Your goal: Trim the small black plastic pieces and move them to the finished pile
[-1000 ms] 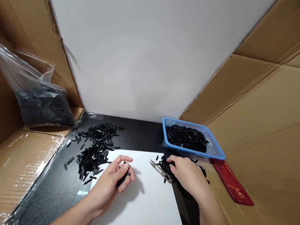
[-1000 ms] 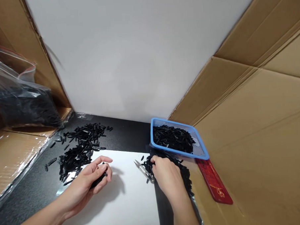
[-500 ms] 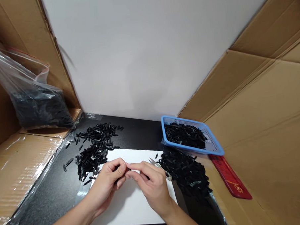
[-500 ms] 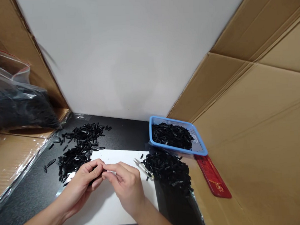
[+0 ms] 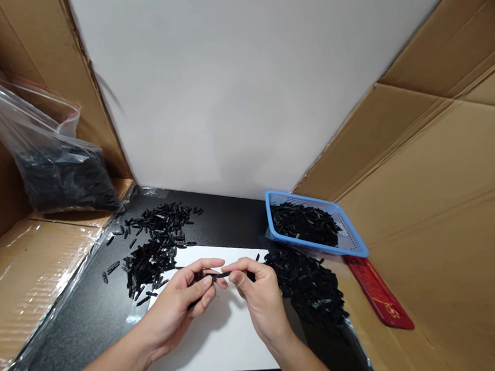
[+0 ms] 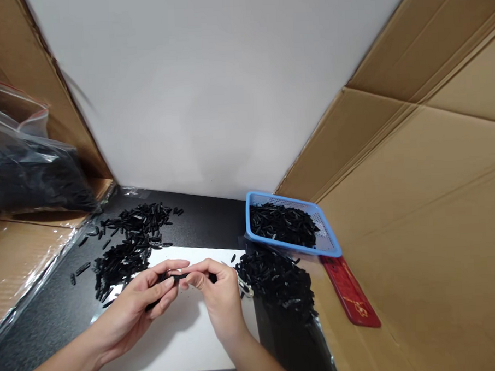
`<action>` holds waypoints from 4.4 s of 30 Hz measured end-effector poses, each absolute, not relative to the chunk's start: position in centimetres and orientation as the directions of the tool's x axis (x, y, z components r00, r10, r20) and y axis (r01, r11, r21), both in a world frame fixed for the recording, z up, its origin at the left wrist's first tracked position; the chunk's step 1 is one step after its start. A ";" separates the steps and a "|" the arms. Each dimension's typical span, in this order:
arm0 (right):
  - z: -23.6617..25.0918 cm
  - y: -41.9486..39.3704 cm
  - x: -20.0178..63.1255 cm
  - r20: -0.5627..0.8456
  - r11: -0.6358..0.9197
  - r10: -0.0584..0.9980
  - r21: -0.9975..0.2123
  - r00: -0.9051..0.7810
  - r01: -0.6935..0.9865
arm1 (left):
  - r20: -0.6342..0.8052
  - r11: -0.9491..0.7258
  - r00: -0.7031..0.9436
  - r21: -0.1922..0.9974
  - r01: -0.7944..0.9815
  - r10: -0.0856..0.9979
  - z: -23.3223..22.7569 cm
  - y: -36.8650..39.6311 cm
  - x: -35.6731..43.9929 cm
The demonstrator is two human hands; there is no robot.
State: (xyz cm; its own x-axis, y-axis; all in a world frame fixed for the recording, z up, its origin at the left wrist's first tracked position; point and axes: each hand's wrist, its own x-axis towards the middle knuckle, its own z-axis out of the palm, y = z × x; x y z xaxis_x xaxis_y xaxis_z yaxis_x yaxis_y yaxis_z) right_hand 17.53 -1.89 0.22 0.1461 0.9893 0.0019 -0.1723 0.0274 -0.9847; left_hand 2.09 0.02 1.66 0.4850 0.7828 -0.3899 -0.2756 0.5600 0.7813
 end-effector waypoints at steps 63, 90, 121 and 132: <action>-0.6 -2.1 17.6 -0.056 -0.039 0.997 -0.959 0.054 -0.280 | -0.334 0.448 0.374 0.851 -0.276 0.865 1.7 -0.1 2.2; -0.9 -4.0 42.8 -0.224 -0.842 0.538 -0.100 0.813 0.529 | -0.454 0.512 0.340 0.853 -0.101 0.823 1.1 1.4 2.1; 1.8 -2.6 19.9 -0.056 -0.063 0.992 -0.996 0.109 0.060 | -0.258 0.314 0.267 0.929 -0.194 0.929 1.3 -0.4 2.3; -0.2 -2.5 15.7 -0.225 -0.183 0.974 -0.845 0.024 -0.503 | -0.072 0.065 0.145 0.996 0.053 0.987 1.0 -0.3 1.8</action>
